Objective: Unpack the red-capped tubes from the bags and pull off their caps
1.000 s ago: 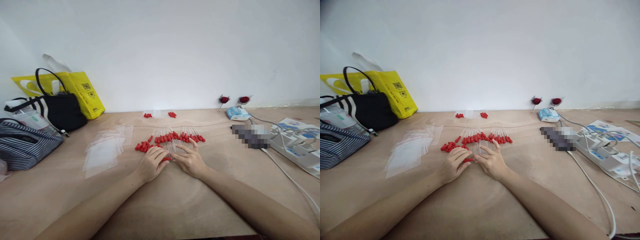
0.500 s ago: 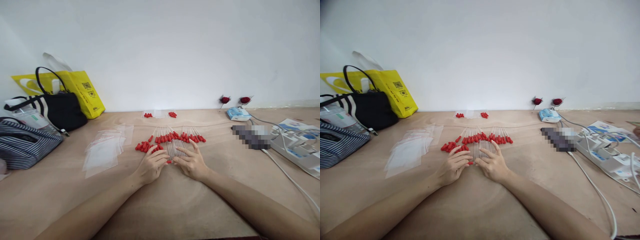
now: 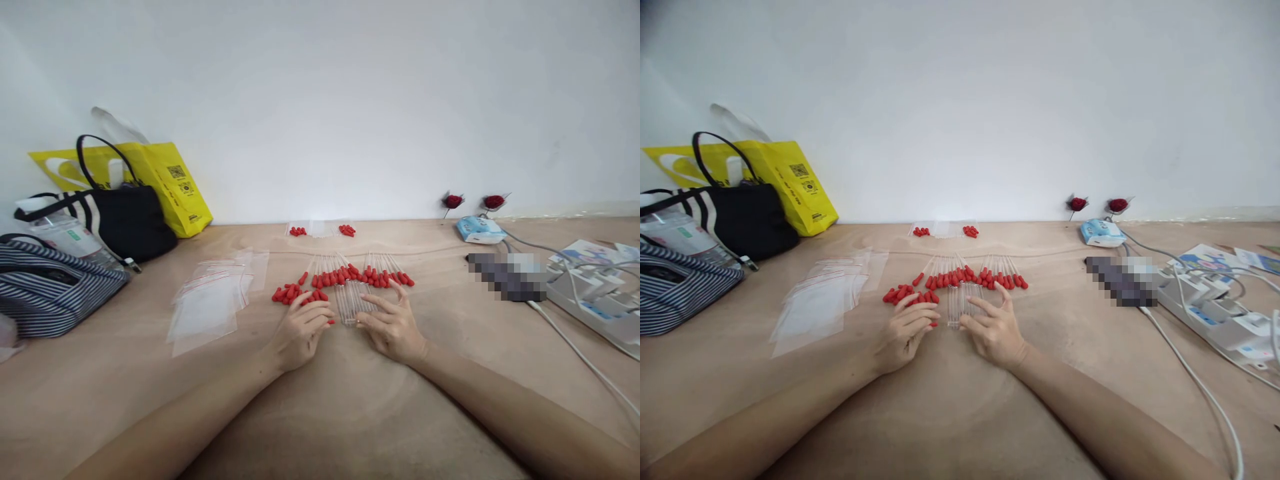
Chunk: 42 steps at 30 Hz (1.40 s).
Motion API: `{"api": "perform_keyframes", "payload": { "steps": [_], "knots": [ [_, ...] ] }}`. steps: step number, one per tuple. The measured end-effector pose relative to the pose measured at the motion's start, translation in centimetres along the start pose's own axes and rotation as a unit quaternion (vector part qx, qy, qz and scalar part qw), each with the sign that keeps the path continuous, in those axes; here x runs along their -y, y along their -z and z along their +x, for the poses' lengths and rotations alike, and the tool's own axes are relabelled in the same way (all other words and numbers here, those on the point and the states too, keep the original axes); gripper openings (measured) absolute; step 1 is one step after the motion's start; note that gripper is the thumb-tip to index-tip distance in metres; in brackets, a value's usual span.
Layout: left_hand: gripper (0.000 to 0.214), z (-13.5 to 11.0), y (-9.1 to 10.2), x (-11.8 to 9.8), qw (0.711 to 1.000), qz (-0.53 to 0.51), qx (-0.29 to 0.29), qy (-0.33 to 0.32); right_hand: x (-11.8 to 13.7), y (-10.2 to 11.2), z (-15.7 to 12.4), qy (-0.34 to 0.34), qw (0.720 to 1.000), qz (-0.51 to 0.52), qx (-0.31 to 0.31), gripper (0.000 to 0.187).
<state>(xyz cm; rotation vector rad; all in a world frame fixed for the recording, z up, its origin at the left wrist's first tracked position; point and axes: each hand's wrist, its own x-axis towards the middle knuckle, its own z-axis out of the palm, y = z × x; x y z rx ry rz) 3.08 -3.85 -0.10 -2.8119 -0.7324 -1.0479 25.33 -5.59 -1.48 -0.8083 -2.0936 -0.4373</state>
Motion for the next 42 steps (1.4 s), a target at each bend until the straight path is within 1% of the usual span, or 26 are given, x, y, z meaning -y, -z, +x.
{"api": "perform_keyframes", "payload": {
  "steps": [3,5,8,11,13,15,17,19,21,23,26,29,33,35,37,39,40,41,42],
  "knots": [
    [0.014,-0.6,0.1,0.7,1.000,0.016,-0.021,0.012,-0.8,0.3,-0.6,-0.038,0.998,-0.043,0.018,0.013],
    [0.014,-0.8,0.0,0.8,0.999,0.014,-0.028,0.026,-1.2,0.2,-0.8,-0.053,0.996,-0.059,0.040,0.019],
    [0.019,-0.7,-0.2,0.8,0.997,0.000,-0.055,0.057,-1.7,-0.4,-0.9,-0.088,0.992,-0.053,0.074,0.029],
    [0.027,-0.2,0.4,1.1,0.991,0.016,-0.088,0.097,-2.0,-1.0,-0.7,-0.131,0.987,-0.036,0.085,0.034],
    [0.029,0.0,1.3,1.8,0.983,0.039,-0.108,0.141,-2.2,-1.1,-0.4,-0.162,0.985,-0.020,0.057,0.030],
    [0.028,-0.1,2.4,2.9,0.969,0.040,-0.125,0.211,-2.3,-1.3,-0.1,-0.189,0.982,-0.001,0.017,0.020],
    [0.027,-0.4,3.2,4.2,0.943,0.003,-0.138,0.301,-2.3,-1.4,0.1,-0.202,0.979,0.014,-0.013,0.010],
    [0.029,-0.9,3.5,5.5,0.917,-0.035,-0.134,0.373,-2.4,-1.7,0.3,-0.203,0.979,0.021,-0.028,0.009],
    [0.029,-1.3,3.3,6.5,0.903,-0.042,-0.119,0.410,-2.5,-2.1,0.4,-0.197,0.979,0.021,-0.035,0.011],
    [0.028,-1.7,3.0,7.1,0.896,-0.032,-0.106,0.431,-2.6,-2.5,0.3,-0.188,0.982,0.017,-0.029,0.013],
    [0.030,-1.8,2.6,7.6,0.886,-0.044,-0.085,0.453,-2.6,-2.8,0.2,-0.173,0.985,0.009,0.009,0.017],
    [0.035,-1.6,2.6,7.6,0.882,-0.067,-0.061,0.462,-2.5,-2.8,0.2,-0.173,0.984,0.005,0.048,0.020],
    [0.043,-1.6,2.9,7.6,0.876,-0.060,-0.070,0.474,-2.2,-2.6,0.3,-0.169,0.982,-0.002,0.082,0.021],
    [0.044,-1.6,3.1,7.6,0.880,-0.032,-0.071,0.469,-2.0,-2.4,0.4,-0.160,0.982,-0.004,0.102,0.023],
    [0.041,-1.3,3.4,7.5,0.896,0.017,-0.065,0.439,-1.9,-2.2,0.5,-0.153,0.981,-0.006,0.118,0.025],
    [0.035,-0.5,3.7,7.6,0.915,0.063,-0.039,0.397,-1.8,-2.1,0.5,-0.149,0.981,-0.008,0.126,0.027],
    [0.032,0.1,3.7,7.7,0.919,0.080,-0.014,0.385,-1.8,-2.1,0.6,-0.148,0.981,-0.009,0.126,0.028],
    [0.030,0.9,3.7,7.8,0.919,0.095,0.018,0.383,-1.8,-2.1,0.6,-0.147,0.981,-0.008,0.125,0.029],
    [0.029,1.8,3.6,8.0,0.911,0.108,0.059,0.394,-1.8,-2.1,0.5,-0.147,0.982,-0.008,0.122,0.029]
  ]
}}
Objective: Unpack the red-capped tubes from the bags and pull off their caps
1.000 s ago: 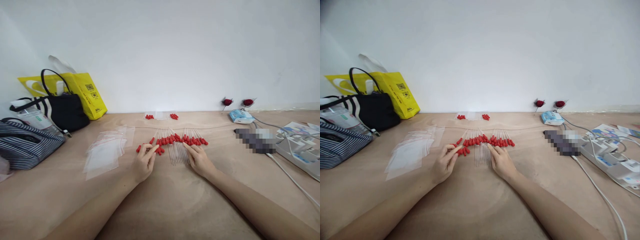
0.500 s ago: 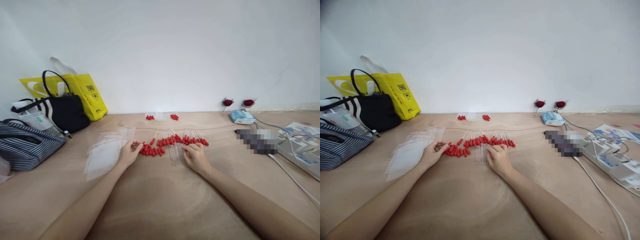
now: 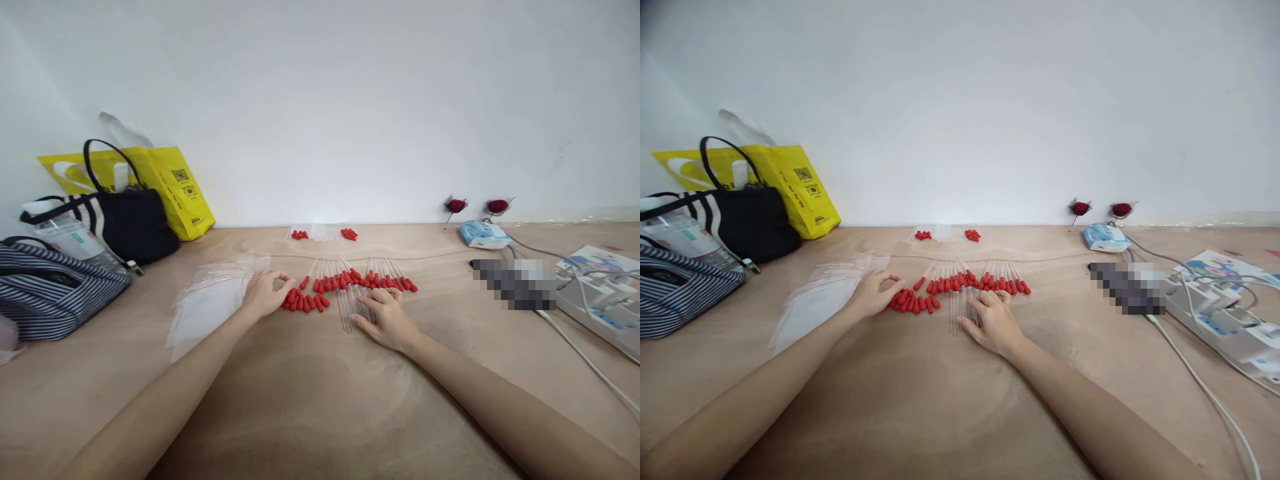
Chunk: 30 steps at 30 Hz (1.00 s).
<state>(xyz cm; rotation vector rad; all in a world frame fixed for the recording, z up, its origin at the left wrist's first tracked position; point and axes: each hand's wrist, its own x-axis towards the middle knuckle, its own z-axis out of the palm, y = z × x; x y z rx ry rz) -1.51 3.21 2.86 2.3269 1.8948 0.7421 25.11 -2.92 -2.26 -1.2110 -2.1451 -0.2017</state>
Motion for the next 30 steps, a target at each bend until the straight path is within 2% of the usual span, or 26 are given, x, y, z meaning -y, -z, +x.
{"api": "perform_keyframes", "payload": {
  "steps": [3,5,10,14,17,19,21,23,27,30],
  "knots": [
    [0.033,2.3,-0.4,-1.6,0.990,0.077,0.099,0.066,-0.3,0.0,-0.1,-0.010,1.000,0.005,-0.020,0.028],
    [0.034,3.6,-1.1,-2.4,0.982,0.101,0.126,0.093,-0.6,0.0,-0.3,-0.024,0.999,0.011,-0.040,0.026],
    [0.025,5.3,-2.2,-3.5,0.976,0.124,0.144,0.110,-1.3,0.4,-0.7,-0.057,0.995,0.034,-0.074,0.022],
    [0.021,4.7,-0.6,-4.1,0.981,0.141,0.103,0.088,-1.5,0.6,-0.8,-0.060,0.993,0.047,-0.087,0.020],
    [0.019,2.3,0.9,-4.5,0.989,0.144,0.028,0.021,-1.5,0.7,-0.8,-0.056,0.991,0.039,-0.114,0.019],
    [0.016,-0.2,1.1,-4.7,0.985,0.129,-0.058,-0.097,-1.3,1.0,-0.7,-0.056,0.988,0.020,-0.143,0.022],
    [0.017,-2.7,0.6,-4.8,0.970,0.094,-0.078,-0.209,-0.8,1.4,-0.7,-0.040,0.987,-0.004,-0.155,0.031],
    [0.017,-4.7,-0.3,-4.9,0.951,0.064,-0.078,-0.292,-0.1,1.9,-0.7,0.000,0.990,-0.024,-0.136,0.039],
    [0.015,-6.4,-2.1,-5.2,0.924,0.029,-0.104,-0.367,1.4,2.3,-0.7,0.091,0.992,-0.050,-0.070,0.036],
    [0.012,-6.4,-2.7,-5.4,0.915,0.008,-0.105,-0.390,2.1,1.9,-0.6,0.120,0.990,-0.046,-0.064,0.024]
  ]
}}
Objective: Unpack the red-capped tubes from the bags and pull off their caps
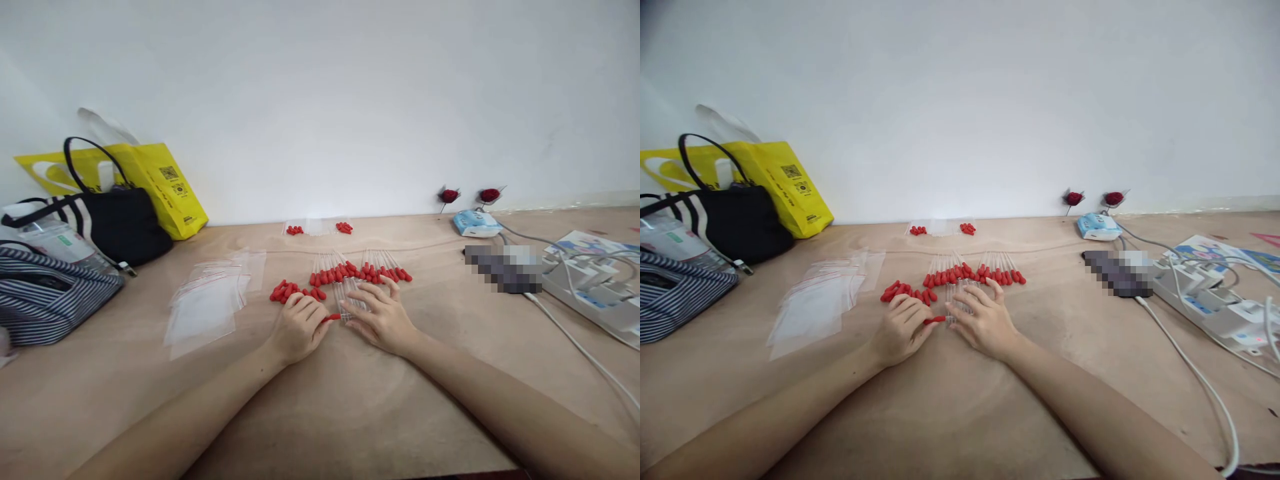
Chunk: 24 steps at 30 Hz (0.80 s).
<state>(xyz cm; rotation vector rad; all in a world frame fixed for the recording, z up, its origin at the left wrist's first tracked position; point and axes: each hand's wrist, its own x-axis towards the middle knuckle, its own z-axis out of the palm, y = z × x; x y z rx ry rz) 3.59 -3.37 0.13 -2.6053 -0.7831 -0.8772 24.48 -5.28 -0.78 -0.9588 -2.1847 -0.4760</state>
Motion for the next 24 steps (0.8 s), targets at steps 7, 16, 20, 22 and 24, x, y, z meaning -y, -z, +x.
{"api": "perform_keyframes", "payload": {
  "steps": [7,16,20,22,24],
  "knots": [
    [0.018,0.1,-0.6,0.2,0.999,-0.041,0.003,0.016,0.2,-0.9,0.0,0.016,0.999,0.037,-0.021,0.019],
    [0.014,-0.2,-0.2,-0.1,0.999,-0.047,0.013,-0.014,0.3,-0.6,-0.5,0.066,0.995,0.038,-0.061,0.016],
    [0.014,-0.2,0.1,-0.3,0.998,-0.052,0.007,-0.020,0.3,-0.6,-0.5,0.073,0.994,0.045,-0.067,0.014],
    [0.015,-0.2,0.2,-0.3,0.998,-0.056,0.007,-0.024,0.3,-0.6,-0.5,0.071,0.994,0.046,-0.068,0.014],
    [0.016,-0.1,0.2,-0.3,0.998,-0.057,0.010,-0.025,0.4,-0.6,-0.5,0.069,0.994,0.048,-0.068,0.015]
  ]
}}
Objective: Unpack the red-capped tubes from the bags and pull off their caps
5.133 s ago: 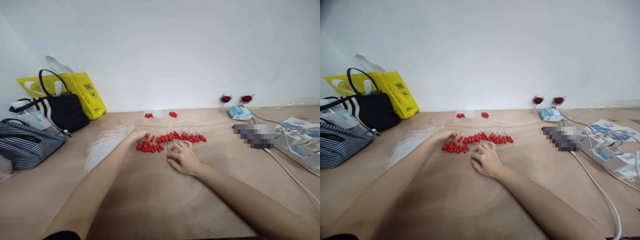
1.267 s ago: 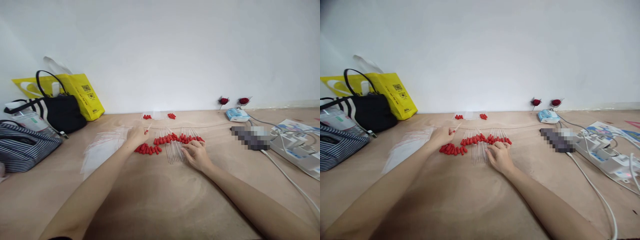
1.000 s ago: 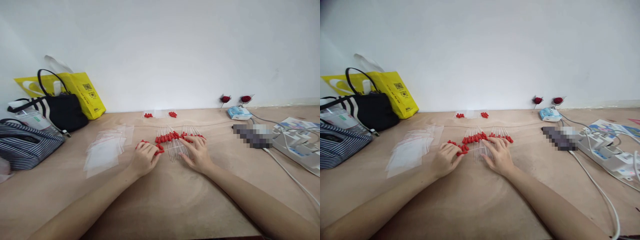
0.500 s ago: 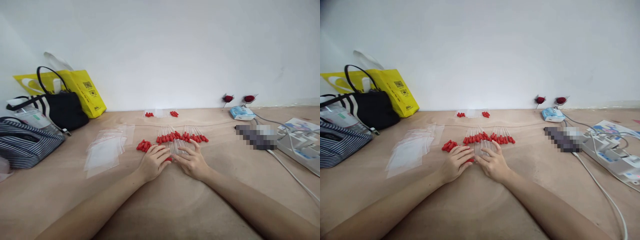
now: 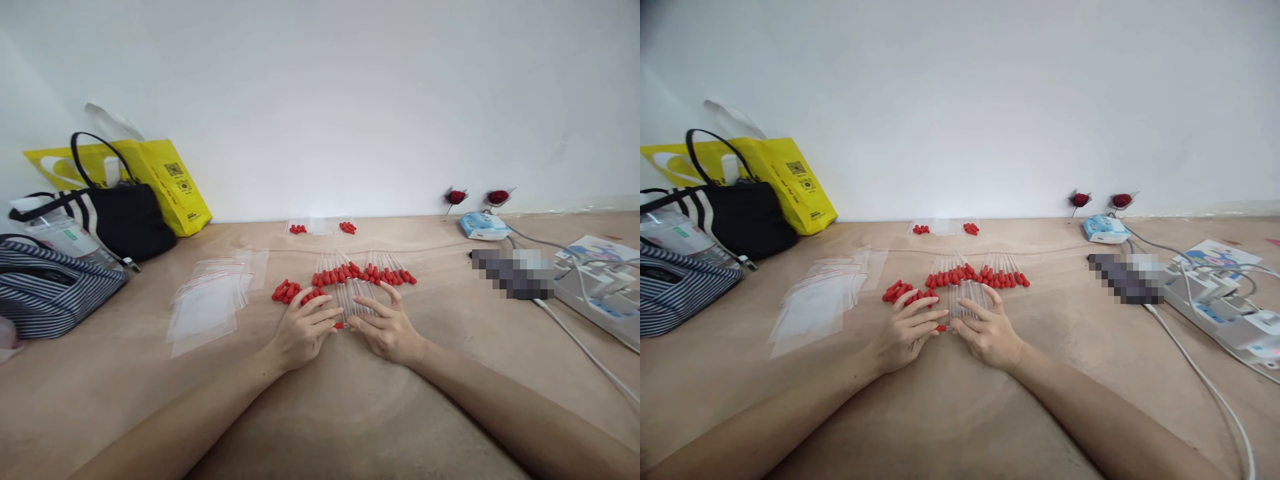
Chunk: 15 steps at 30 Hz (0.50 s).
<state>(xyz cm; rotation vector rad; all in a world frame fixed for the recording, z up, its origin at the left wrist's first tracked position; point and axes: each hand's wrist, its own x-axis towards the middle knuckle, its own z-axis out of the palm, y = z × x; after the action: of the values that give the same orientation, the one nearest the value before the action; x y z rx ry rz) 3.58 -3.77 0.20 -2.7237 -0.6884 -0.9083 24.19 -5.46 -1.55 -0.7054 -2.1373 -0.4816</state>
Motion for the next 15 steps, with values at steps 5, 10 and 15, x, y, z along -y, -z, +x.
{"api": "perform_keyframes", "payload": {
  "steps": [5,10,15],
  "knots": [
    [0.017,0.1,0.1,-0.1,1.000,-0.007,0.003,0.001,0.1,0.1,0.1,-0.001,1.000,0.006,0.001,0.015],
    [0.016,-0.6,0.3,0.6,1.000,-0.013,-0.001,0.016,-0.5,0.7,-0.3,-0.022,1.000,0.011,-0.001,0.017],
    [0.014,-1.3,-0.1,0.8,0.998,-0.030,-0.019,0.049,-1.5,0.7,-1.1,-0.122,0.992,-0.004,0.038,0.019]
  ]
}}
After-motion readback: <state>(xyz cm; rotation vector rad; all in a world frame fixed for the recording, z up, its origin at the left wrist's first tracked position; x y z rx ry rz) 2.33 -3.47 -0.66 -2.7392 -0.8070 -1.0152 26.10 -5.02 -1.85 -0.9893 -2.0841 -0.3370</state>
